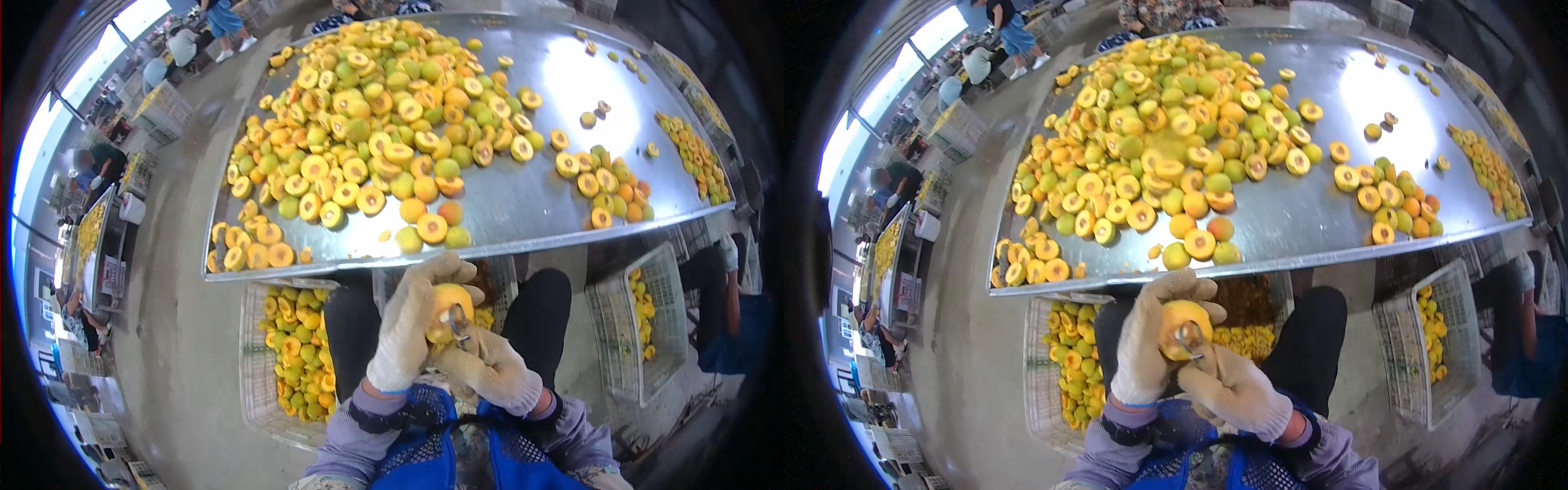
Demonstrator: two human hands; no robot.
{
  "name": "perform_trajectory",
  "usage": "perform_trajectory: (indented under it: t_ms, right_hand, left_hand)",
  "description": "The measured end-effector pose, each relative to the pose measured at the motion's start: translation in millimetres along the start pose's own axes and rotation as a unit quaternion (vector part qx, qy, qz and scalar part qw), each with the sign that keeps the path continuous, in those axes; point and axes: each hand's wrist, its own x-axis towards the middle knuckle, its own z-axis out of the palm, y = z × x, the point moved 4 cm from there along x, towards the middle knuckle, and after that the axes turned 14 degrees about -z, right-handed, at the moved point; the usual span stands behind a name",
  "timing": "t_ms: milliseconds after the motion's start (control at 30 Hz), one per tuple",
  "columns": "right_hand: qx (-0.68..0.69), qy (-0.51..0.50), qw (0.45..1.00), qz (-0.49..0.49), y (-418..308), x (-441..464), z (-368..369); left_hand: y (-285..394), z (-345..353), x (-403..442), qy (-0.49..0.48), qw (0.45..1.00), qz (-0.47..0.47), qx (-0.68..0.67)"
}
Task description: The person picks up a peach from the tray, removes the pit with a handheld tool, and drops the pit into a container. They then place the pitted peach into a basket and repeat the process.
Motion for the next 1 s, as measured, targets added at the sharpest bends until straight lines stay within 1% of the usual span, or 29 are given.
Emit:
perform_trajectory:
  t_ms: [33, 67, 100, 133, 200, 233, 267, 333, 367, 400, 467, 500, 533, 600, 633, 700, 733, 800, 833, 900, 933, 967, 1000]
  right_hand:
    - [-0.004, -0.008, 1.0, -0.007, -5.3, 4.8, -0.5]
    - [-0.031, 0.027, 0.999, 0.003, -10.5, 7.7, -3.8]
    - [-0.057, 0.064, 0.996, 0.013, -14.9, 9.4, -7.5]
    - [-0.058, 0.06, 0.996, 0.01, -18.7, 10.5, -9.6]
    - [-0.016, 0.101, 0.994, -0.031, -24.7, 7.7, -16.1]
    - [-0.055, 0.099, 0.993, -0.022, -28.8, 8.4, -16.6]
    - [-0.052, 0.105, 0.993, -0.013, -26.1, 8.2, -16.9]
    - [-0.105, 0.094, 0.99, 0.003, -17.1, 4.6, -15.5]
    - [-0.186, 0.067, 0.98, -0.015, -17.6, 3.6, -15.4]
    - [-0.183, 0.071, 0.981, -0.005, -15.3, 1.0, -14.1]
    - [-0.207, 0.022, 0.978, 0.009, -10.8, -0.7, -5.0]
    - [-0.265, 0.011, 0.964, -0.024, -6.6, 0.5, -3.7]
    - [-0.263, 0.013, 0.964, -0.02, -2.7, 0.7, -3.6]
    - [-0.312, -0.021, 0.947, -0.079, -3.1, 2.9, -0.5]
    - [-0.311, -0.018, 0.947, -0.076, -1.2, 3.0, -0.3]
    - [-0.345, -0.012, 0.931, -0.117, -2.3, 3.0, 0.1]
    - [-0.344, -0.01, 0.932, -0.114, -1.3, 2.0, -1.0]
    - [-0.358, 0.007, 0.931, -0.067, 3.3, 0.3, -5.5]
    - [-0.357, 0.008, 0.932, -0.066, 3.9, 0.7, -6.1]
    - [-0.366, 0.014, 0.921, -0.129, 0.5, 2.0, -4.9]
    - [-0.366, 0.015, 0.922, -0.128, 4.4, 1.9, -5.7]
    - [-0.335, 0.013, 0.935, -0.112, 11.8, 1.9, -6.8]
    - [-0.305, 0.01, 0.948, -0.096, 16.3, 1.9, -7.1]
  left_hand:
    - [0.9, 2.4, -0.2, -0.002, 1.0, 0.002, -0.004]
    - [1.9, 3.8, -1.6, -0.003, 1.0, 0.003, -0.01]
    - [0.7, 0.6, -2.7, 0.009, 0.999, 0.003, 0.044]
    - [2.2, -4.0, -4.0, 0.01, 0.999, 0.008, 0.046]
    - [-4.2, -15.5, -8.7, -0.003, 0.978, -0.093, 0.189]
    - [-6.2, -21.7, -8.5, -0.017, 0.964, -0.137, 0.226]
    - [-1.1, -19.2, -10.2, -0.022, 0.961, -0.147, 0.232]
    - [-5.0, -23.3, -12.7, 0.011, 0.981, -0.095, 0.168]
    - [-10.8, -26.5, -10.3, 0.016, 0.994, -0.093, 0.048]
    - [-11.5, -29.3, -8.0, 0.045, 0.996, -0.079, 0.002]
    - [-9.9, -27.3, -7.3, 0.045, 0.996, -0.047, -0.063]
    - [-11.4, -28.3, -6.1, 0.047, 0.997, -0.036, -0.052]
    - [-17.0, -30.6, -4.6, 0.048, 0.997, -0.041, -0.053]
    - [-24.8, -34.1, -1.1, 0.016, 0.989, -0.014, -0.143]
    - [-25.7, -34.9, -0.3, 0.015, 0.989, -0.02, -0.148]
    - [-24.0, -29.8, -2.4, 0.005, 0.988, -0.013, -0.154]
    - [-22.8, -27.6, -3.2, -0.005, 0.987, -0.001, -0.159]
    - [-24.4, -26.8, -2.3, -0.002, 0.986, -0.007, -0.164]
    - [-23.3, -25.4, -2.8, 0.007, 0.989, 0.002, -0.15]
    - [-24.1, -22.8, -2.2, 0.017, 0.991, 0.009, -0.135]
    - [-24.8, -22.4, -1.4, 0.038, 0.989, 0.023, -0.139]
    - [-25.0, -22.4, -1.4, 0.058, 0.987, 0.038, -0.143]
    - [-24.6, -20.4, -2.2, 0.058, 0.987, 0.037, -0.143]
